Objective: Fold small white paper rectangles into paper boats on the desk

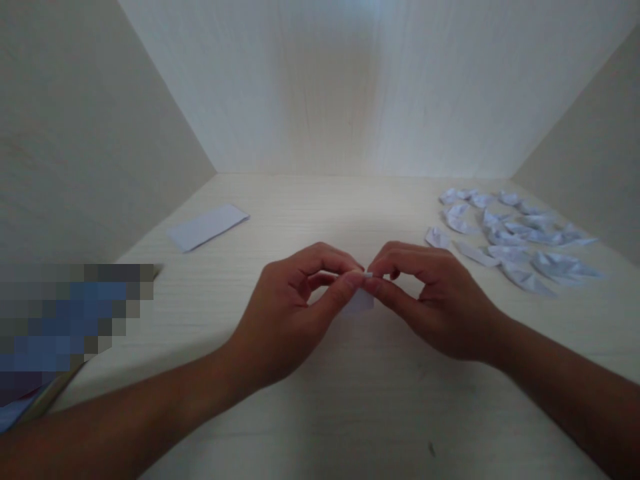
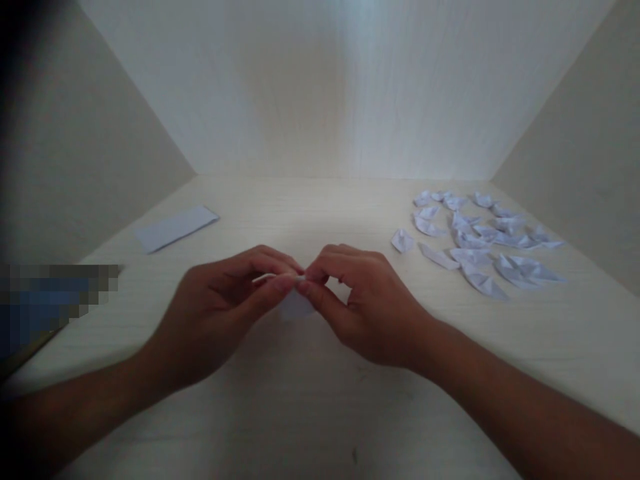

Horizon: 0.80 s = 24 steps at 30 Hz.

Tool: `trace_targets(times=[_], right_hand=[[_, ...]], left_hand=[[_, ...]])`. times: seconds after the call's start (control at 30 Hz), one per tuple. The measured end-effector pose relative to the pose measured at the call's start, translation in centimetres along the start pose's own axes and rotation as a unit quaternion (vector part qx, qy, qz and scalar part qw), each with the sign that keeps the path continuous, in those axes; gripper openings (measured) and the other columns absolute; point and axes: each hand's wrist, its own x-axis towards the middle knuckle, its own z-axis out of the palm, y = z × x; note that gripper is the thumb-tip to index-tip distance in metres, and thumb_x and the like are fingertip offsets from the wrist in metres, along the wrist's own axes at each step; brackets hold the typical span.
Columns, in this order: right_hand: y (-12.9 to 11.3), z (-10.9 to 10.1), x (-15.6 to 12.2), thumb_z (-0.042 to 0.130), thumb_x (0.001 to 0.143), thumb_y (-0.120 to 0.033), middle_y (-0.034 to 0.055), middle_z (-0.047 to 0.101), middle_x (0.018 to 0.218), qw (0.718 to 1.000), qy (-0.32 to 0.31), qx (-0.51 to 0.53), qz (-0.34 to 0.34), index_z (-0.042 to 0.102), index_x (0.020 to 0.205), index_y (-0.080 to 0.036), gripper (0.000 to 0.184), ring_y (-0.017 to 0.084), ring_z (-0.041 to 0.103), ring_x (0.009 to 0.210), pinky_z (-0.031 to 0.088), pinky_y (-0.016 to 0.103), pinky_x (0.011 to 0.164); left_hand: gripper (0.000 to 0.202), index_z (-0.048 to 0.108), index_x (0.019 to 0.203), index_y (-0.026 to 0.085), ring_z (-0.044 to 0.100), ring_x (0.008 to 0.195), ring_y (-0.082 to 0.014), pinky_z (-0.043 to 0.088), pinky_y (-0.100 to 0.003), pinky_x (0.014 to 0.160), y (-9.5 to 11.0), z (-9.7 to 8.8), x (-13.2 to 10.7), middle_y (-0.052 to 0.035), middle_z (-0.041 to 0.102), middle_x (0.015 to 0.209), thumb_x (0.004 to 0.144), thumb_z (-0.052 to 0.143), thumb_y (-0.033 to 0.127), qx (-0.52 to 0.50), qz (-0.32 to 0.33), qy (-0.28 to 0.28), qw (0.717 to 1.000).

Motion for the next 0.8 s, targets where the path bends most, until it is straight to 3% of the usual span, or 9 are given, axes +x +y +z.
trace_targets(times=[0.13, 0.33, 0.47, 0.63, 0.73, 0.8], right_hand=[[-0.3, -0.3, 0.0, 0.068, 0.096, -0.022, 0.0016, 0.071, 0.080, 0.999, -0.017, -0.012, -0.028, 0.071, 0.084, -0.014, 0.015, 0.011, 0.063, 0.075, 0.047, 0.025, 0.073], [-0.4, 0.2, -0.1, 0.067, 0.097, -0.025, -0.0003, 0.071, 0.079, 1.000, -0.027, -0.016, 0.001, 0.070, 0.084, -0.016, 0.016, 0.010, 0.061, 0.073, 0.046, 0.024, 0.072], [-0.2, 0.7, -0.3, 0.067, 0.096, -0.023, -0.0029, 0.067, 0.074, 0.999, -0.041, -0.021, 0.018, 0.068, 0.084, -0.017, 0.013, 0.009, 0.058, 0.067, 0.044, 0.022, 0.067], [0.3, 1.4, -0.5, 0.067, 0.090, -0.014, -0.0032, 0.065, 0.070, 0.991, -0.127, -0.025, 0.040, 0.069, 0.082, -0.017, 0.009, 0.008, 0.053, 0.059, 0.041, 0.022, 0.061], [0.6, 1.4, -0.6, 0.068, 0.091, -0.020, -0.0027, 0.064, 0.068, 0.989, -0.117, 0.020, 0.092, 0.070, 0.081, -0.017, 0.010, 0.008, 0.053, 0.058, 0.040, 0.022, 0.057], [0.9, 1.4, -0.6, 0.072, 0.091, -0.031, -0.0027, 0.063, 0.068, 0.985, -0.083, 0.066, 0.134, 0.070, 0.088, -0.018, 0.014, 0.010, 0.053, 0.058, 0.041, 0.022, 0.055]], left_hand=[[0.008, 0.074, 0.086, 0.018, 0.067, 0.079, -0.0120, 0.052, -0.023, 0.075, -0.2, 0.0, -0.3, 0.0001, 0.072, 0.084, 0.093, 0.072, 0.021, 0.032, 0.026, -0.020, 0.999], [0.011, 0.072, 0.083, 0.018, 0.064, 0.077, -0.0109, 0.050, -0.021, 0.071, 0.2, 0.3, -0.8, 0.0008, 0.070, 0.082, 0.093, 0.070, 0.016, 0.049, 0.046, 0.005, 0.998], [0.015, 0.070, 0.077, 0.018, 0.062, 0.073, -0.0121, 0.050, -0.023, 0.067, 0.4, 0.1, -0.6, -0.0001, 0.067, 0.079, 0.091, 0.069, 0.011, 0.045, 0.063, 0.048, 0.996], [0.011, 0.070, 0.080, 0.019, 0.061, 0.074, -0.0147, 0.049, -0.027, 0.065, 0.3, -1.0, 0.4, -0.0020, 0.067, 0.081, 0.091, 0.071, 0.018, 0.023, 0.108, 0.125, 0.986], [0.010, 0.070, 0.081, 0.020, 0.061, 0.073, -0.0154, 0.051, -0.029, 0.067, 0.1, -1.1, 0.8, -0.0014, 0.067, 0.080, 0.090, 0.070, 0.017, 0.015, 0.096, 0.138, 0.986], [0.013, 0.070, 0.077, 0.020, 0.060, 0.069, -0.0144, 0.051, -0.027, 0.065, -0.1, -0.8, 0.8, -0.0007, 0.067, 0.076, 0.088, 0.070, 0.015, 0.027, 0.075, 0.107, 0.991]])
